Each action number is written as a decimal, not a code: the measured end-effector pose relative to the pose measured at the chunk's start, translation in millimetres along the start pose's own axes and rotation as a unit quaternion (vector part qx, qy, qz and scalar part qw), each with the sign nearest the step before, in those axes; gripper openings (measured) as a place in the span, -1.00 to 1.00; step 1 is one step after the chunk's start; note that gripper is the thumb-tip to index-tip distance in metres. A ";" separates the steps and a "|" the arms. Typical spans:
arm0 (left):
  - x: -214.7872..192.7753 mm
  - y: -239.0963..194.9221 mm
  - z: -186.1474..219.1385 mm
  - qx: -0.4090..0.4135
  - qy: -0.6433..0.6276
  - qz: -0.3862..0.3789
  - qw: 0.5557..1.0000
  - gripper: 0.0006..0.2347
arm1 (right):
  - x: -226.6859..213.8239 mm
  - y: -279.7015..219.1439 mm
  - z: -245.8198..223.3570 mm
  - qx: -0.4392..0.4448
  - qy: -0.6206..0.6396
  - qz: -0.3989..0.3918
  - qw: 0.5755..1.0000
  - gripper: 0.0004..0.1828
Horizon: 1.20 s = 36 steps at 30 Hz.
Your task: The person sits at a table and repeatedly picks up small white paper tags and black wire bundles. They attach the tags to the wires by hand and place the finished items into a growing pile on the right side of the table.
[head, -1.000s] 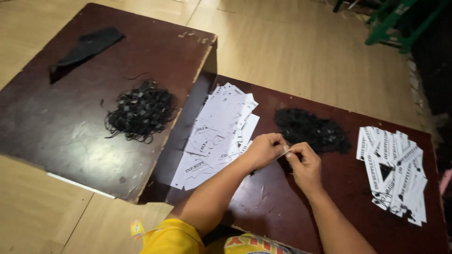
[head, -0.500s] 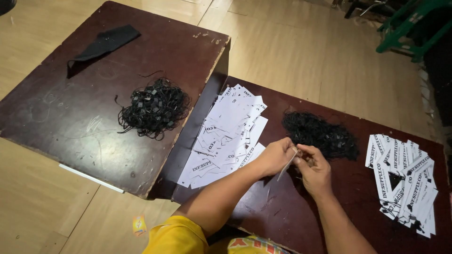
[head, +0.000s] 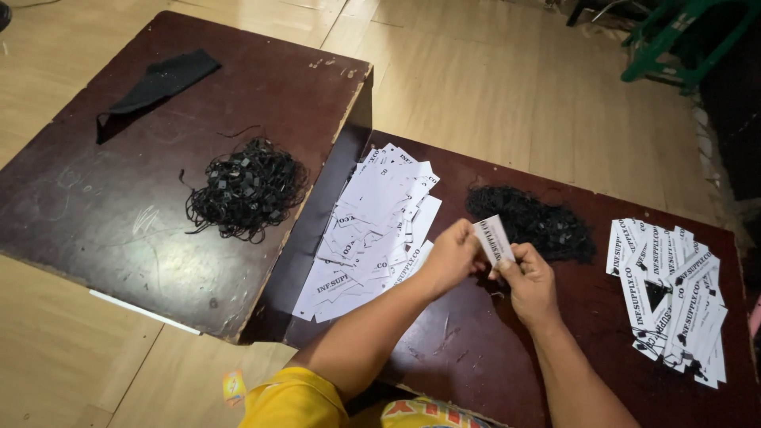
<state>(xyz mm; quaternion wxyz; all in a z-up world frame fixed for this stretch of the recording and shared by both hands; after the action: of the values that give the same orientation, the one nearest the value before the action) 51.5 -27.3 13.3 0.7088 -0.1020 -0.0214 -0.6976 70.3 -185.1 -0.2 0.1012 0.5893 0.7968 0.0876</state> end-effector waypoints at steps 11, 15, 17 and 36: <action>-1.2 33.0 -58.2 -0.056 -0.355 -0.004 0.933 -0.93 | -17.5 -7.1 42.7 0.158 0.047 0.155 0.974 -0.93; -3.6 14.0 -8.0 -0.025 -0.285 -0.004 0.958 -0.92 | -27.0 -0.6 76.8 0.146 0.151 0.159 0.965 -0.97; -5.6 14.7 -13.5 -0.012 -0.109 0.002 0.994 -0.94 | -28.8 0.6 66.2 0.144 0.155 0.167 0.963 -0.97; 14.4 -2.7 -15.3 0.048 0.527 -0.128 0.839 -0.86 | -84.0 8.5 43.9 0.113 0.084 0.300 0.944 -0.92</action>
<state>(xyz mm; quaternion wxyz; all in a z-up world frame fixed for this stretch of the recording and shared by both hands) 47.5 -44.1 1.2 0.5213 0.3188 0.3086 -0.7290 113.7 -262.1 -35.5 -0.0640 0.7991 0.5935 0.0722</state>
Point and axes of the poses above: each hand's wrist, its own y-axis towards the middle knuckle, its own x-axis out of the palm, z = x × y, the point moved 7 cm from there along y, towards the middle knuckle, and after that the axes turned 1 degree about y, right-handed, at the moved point
